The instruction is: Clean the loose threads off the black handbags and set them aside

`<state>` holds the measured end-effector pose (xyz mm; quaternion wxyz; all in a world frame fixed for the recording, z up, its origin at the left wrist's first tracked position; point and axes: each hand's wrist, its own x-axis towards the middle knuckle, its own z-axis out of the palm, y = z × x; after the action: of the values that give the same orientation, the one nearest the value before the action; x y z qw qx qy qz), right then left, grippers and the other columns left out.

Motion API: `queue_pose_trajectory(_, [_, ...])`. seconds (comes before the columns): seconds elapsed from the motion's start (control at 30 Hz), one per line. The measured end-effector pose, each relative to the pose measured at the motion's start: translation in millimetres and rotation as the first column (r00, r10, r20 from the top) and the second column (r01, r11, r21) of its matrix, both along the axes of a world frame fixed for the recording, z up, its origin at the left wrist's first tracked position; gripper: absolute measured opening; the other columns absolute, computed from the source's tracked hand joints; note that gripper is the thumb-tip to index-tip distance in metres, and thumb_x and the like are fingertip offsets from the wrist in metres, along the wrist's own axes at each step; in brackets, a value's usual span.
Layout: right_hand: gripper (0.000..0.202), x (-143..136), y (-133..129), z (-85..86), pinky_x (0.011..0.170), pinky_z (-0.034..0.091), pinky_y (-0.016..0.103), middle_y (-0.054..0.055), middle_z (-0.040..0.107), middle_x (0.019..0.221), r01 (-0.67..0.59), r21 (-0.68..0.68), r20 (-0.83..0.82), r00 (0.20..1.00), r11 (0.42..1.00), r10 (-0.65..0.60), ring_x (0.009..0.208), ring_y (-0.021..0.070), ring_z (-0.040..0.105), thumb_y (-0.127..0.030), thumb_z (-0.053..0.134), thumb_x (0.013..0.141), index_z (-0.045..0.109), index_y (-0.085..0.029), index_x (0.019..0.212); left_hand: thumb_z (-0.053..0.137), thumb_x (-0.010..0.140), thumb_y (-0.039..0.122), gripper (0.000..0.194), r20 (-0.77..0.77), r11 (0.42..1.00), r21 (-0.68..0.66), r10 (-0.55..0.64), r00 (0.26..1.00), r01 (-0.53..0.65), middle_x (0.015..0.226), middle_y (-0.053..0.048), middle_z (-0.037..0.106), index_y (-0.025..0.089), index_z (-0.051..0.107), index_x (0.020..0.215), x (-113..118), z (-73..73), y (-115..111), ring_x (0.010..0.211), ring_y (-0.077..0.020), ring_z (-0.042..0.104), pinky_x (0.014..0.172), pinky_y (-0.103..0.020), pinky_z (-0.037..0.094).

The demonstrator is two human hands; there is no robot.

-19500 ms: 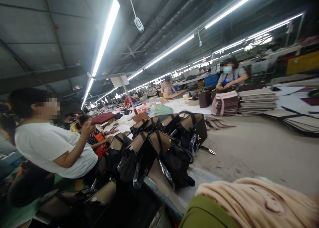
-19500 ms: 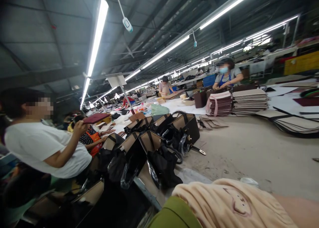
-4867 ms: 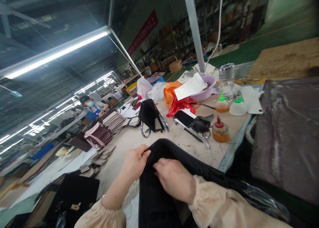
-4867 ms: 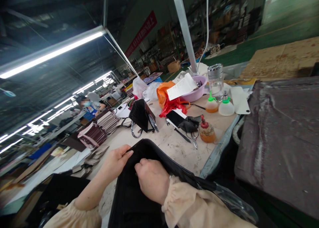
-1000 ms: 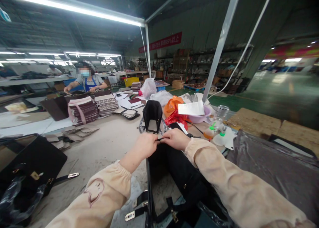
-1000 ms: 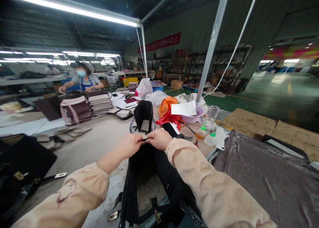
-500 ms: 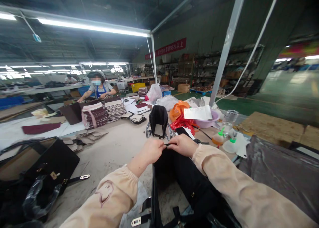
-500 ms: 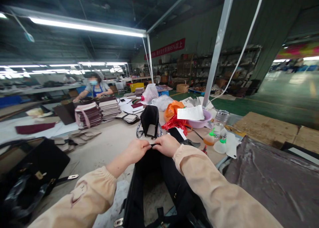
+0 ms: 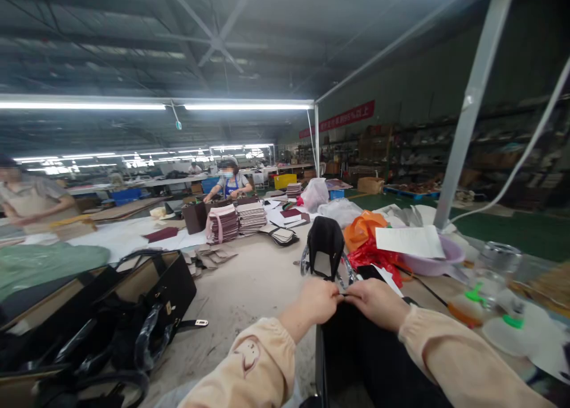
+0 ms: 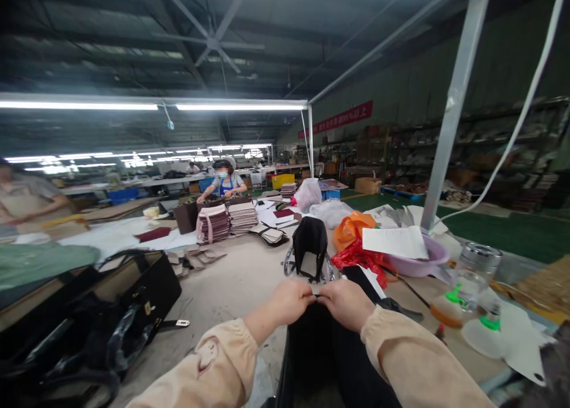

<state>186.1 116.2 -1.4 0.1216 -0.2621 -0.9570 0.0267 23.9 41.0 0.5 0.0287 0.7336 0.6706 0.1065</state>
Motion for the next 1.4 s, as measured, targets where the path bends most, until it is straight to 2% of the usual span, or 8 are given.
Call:
queue_pose_trajectory(0.2, [0.022, 5, -2, 8.6, 0.065, 0.044, 0.027, 0.003, 0.073, 0.079, 0.000, -0.158, -0.019, 1.000, 0.988, -0.003, 0.075, 0.0204, 0.066, -0.033, 0.052, 0.082, 0.073, -0.028, 0.084, 0.046, 0.084, 0.044, 0.031, 0.010, 1.000, -0.009, -0.004, 1.000, 0.004, 0.081, -0.005, 0.071, 0.023, 0.070, 0.083, -2, -4.0, 2, 0.077, -0.0198, 0.064, 0.061, -0.027, 0.043])
queue_pose_trajectory(0.3, [0.022, 8, -1, 8.9, 0.063, 0.045, 0.026, 0.002, 0.073, 0.077, 0.007, -0.198, -0.010, 1.000, 0.980, -0.009, 0.072, 0.0206, 0.066, -0.034, 0.052, 0.081, 0.074, -0.030, 0.080, 0.045, 0.085, 0.043, 0.032, 0.019, 1.000, -0.014, 0.008, 1.000, -0.007, 0.083, -0.006, 0.071, 0.023, 0.070, 0.086, -2, -5.2, 2, 0.079, -0.0210, 0.064, 0.062, -0.029, 0.045])
queue_pose_trajectory(0.6, [0.032, 11, 12, -7.5, 0.059, 0.048, 0.027, 0.003, 0.071, 0.067, -0.069, -0.067, -0.117, 0.991, 0.995, 0.061, 0.064, 0.0199, 0.066, -0.040, 0.045, 0.085, 0.072, -0.029, 0.071, 0.041, 0.084, 0.046, 0.036, 0.031, 0.998, -0.058, 0.029, 0.999, -0.028, 0.091, -0.004, 0.071, 0.025, 0.069, 0.093, 2, -2.9, 3, 0.086, -0.0206, 0.065, 0.068, -0.028, 0.049])
queue_pose_trajectory(0.97, [0.038, 15, 17, -10.0, 0.080, 0.054, 0.031, 0.003, 0.071, 0.103, -0.084, -0.145, -0.118, 0.991, 0.986, 0.068, 0.093, 0.0246, 0.067, -0.052, 0.052, 0.081, 0.070, -0.029, 0.105, 0.039, 0.085, 0.047, 0.038, 0.031, 0.997, -0.074, 0.011, 0.999, -0.009, 0.094, -0.006, 0.071, 0.024, 0.070, 0.091, 2, -4.1, 7, 0.089, -0.0233, 0.065, 0.068, -0.030, 0.051])
queue_pose_trajectory(1.07, [0.035, 8, 10, -4.1, 0.074, 0.053, 0.030, 0.004, 0.073, 0.094, -0.097, -0.140, -0.138, 0.987, 0.985, 0.078, 0.084, 0.0227, 0.068, -0.046, 0.044, 0.087, 0.073, -0.029, 0.096, 0.041, 0.085, 0.045, 0.037, 0.027, 0.999, -0.043, 0.020, 0.999, -0.019, 0.093, -0.006, 0.071, 0.024, 0.070, 0.091, 1, -5.7, 6, 0.088, -0.0222, 0.065, 0.070, -0.030, 0.050])
queue_pose_trajectory(1.27, [0.035, 6, 4, -0.8, 0.062, 0.048, 0.026, 0.004, 0.072, 0.073, -0.044, -0.114, -0.189, 0.982, 0.992, 0.021, 0.069, 0.0197, 0.066, -0.039, 0.042, 0.088, 0.074, -0.028, 0.077, 0.044, 0.085, 0.044, 0.033, 0.009, 0.999, 0.022, 0.028, 1.000, -0.028, 0.090, -0.005, 0.072, 0.023, 0.070, 0.088, 1, -5.5, 4, 0.084, -0.0198, 0.065, 0.068, -0.026, 0.048])
queue_pose_trajectory(1.33, [0.038, 8, 3, -1.2, 0.060, 0.045, 0.026, 0.004, 0.071, 0.070, -0.015, -0.178, -0.213, 0.977, 0.984, -0.024, 0.066, 0.0187, 0.064, -0.042, 0.042, 0.088, 0.072, -0.025, 0.071, 0.046, 0.085, 0.044, 0.032, 0.008, 0.999, 0.028, 0.028, 1.000, -0.028, 0.087, -0.004, 0.072, 0.023, 0.070, 0.085, 1, -5.1, 3, 0.082, -0.0194, 0.065, 0.066, -0.026, 0.047])
queue_pose_trajectory(1.4, [0.041, 9, 0, -1.1, 0.059, 0.043, 0.027, 0.003, 0.067, 0.063, 0.000, -0.322, -0.263, 0.961, 0.947, -0.089, 0.062, 0.0173, 0.060, -0.046, 0.045, 0.086, 0.068, -0.022, 0.062, 0.046, 0.085, 0.043, 0.031, 0.015, 0.999, 0.029, 0.028, 0.999, -0.029, 0.085, -0.004, 0.071, 0.023, 0.069, 0.084, 1, -5.1, 3, 0.080, -0.0193, 0.065, 0.064, -0.025, 0.046])
